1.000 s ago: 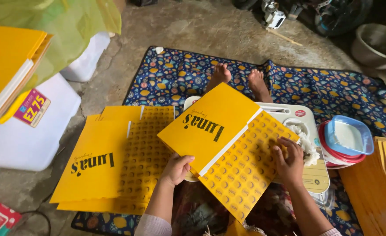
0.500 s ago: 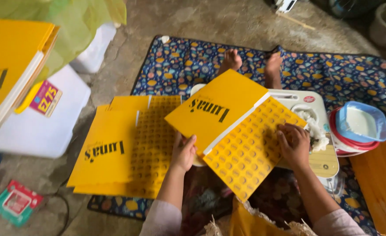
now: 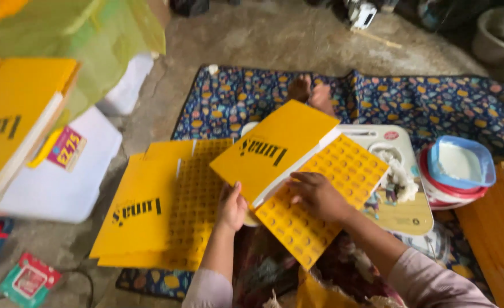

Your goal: Applying glue to the edges of yellow paper bags and pressing them together to assemble the packaging.

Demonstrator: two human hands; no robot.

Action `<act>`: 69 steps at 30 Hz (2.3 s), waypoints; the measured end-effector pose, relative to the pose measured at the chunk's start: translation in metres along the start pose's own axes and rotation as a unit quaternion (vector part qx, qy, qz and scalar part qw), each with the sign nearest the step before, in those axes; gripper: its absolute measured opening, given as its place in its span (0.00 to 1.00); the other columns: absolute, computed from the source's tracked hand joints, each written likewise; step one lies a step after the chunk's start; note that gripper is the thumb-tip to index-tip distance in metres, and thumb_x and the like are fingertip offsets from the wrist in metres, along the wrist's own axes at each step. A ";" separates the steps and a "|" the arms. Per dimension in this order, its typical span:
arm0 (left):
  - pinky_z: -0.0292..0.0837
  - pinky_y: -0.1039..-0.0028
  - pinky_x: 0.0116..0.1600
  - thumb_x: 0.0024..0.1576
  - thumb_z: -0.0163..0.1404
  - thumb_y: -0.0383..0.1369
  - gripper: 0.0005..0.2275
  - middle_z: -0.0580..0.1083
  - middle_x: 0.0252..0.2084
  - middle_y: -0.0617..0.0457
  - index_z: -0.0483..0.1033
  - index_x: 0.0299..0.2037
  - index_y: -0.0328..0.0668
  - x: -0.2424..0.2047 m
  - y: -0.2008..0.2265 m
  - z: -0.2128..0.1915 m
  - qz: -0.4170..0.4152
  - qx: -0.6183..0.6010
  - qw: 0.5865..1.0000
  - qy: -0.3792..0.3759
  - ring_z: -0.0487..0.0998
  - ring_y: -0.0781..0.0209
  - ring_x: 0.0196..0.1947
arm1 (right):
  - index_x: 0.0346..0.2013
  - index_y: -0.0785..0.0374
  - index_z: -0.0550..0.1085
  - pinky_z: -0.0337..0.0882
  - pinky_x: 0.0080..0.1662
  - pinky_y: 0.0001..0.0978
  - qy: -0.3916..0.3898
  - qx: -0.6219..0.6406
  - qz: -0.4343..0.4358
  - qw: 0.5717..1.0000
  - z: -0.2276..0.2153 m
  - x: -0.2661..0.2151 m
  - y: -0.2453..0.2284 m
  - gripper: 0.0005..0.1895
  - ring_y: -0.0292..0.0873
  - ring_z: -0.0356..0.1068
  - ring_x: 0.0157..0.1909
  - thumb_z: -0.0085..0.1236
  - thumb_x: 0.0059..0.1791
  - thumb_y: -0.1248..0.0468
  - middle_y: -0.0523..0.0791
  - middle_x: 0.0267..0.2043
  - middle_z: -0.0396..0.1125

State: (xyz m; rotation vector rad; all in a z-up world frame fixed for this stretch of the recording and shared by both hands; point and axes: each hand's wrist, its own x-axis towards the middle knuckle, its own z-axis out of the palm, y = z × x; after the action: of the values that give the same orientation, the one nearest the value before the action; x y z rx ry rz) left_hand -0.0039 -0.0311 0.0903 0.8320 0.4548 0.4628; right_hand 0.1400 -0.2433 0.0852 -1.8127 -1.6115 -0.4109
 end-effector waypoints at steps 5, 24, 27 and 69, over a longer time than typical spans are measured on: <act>0.77 0.78 0.38 0.62 0.54 0.41 0.08 0.69 0.34 0.63 0.69 0.39 0.54 0.013 -0.008 -0.018 0.007 -0.036 0.998 -0.055 0.76 0.70 0.32 | 0.46 0.57 0.77 0.62 0.63 0.59 -0.130 -0.112 0.073 0.982 0.028 0.005 0.039 0.33 0.58 0.70 0.57 0.42 0.52 0.33 0.50 0.45 0.70; 0.75 0.73 0.44 0.60 0.55 0.29 0.20 0.76 0.48 0.50 0.68 0.62 0.43 0.035 -0.042 -0.032 0.021 -0.201 0.966 -0.158 0.78 0.63 0.40 | 0.34 0.59 0.79 0.66 0.48 0.42 0.061 -0.067 -0.059 0.994 -0.071 0.021 -0.074 0.15 0.42 0.64 0.37 0.72 0.42 0.54 0.40 0.33 0.64; 0.75 0.65 0.48 0.53 0.57 0.25 0.31 0.70 0.51 0.46 0.62 0.69 0.43 0.030 -0.044 -0.013 0.003 -0.131 0.990 -0.059 0.74 0.55 0.45 | 0.33 0.59 0.80 0.67 0.44 0.39 0.077 -0.082 -0.071 0.991 -0.068 0.014 -0.080 0.14 0.42 0.65 0.34 0.72 0.41 0.55 0.40 0.31 0.65; 0.80 0.65 0.52 0.64 0.55 0.32 0.21 0.77 0.49 0.48 0.67 0.66 0.38 -0.025 -0.003 0.004 0.227 0.140 0.944 -0.195 0.77 0.65 0.46 | 0.33 0.63 0.82 0.63 0.39 0.42 0.103 -0.089 -0.058 0.989 -0.067 0.014 -0.075 0.07 0.48 0.63 0.31 0.70 0.52 0.63 0.46 0.33 0.62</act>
State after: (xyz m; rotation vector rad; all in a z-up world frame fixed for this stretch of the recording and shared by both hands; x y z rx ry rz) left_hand -0.0214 -0.0487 0.0951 1.2831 -0.0500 0.6490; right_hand 0.0831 -0.2755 0.1627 -1.7426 -1.5810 -0.7922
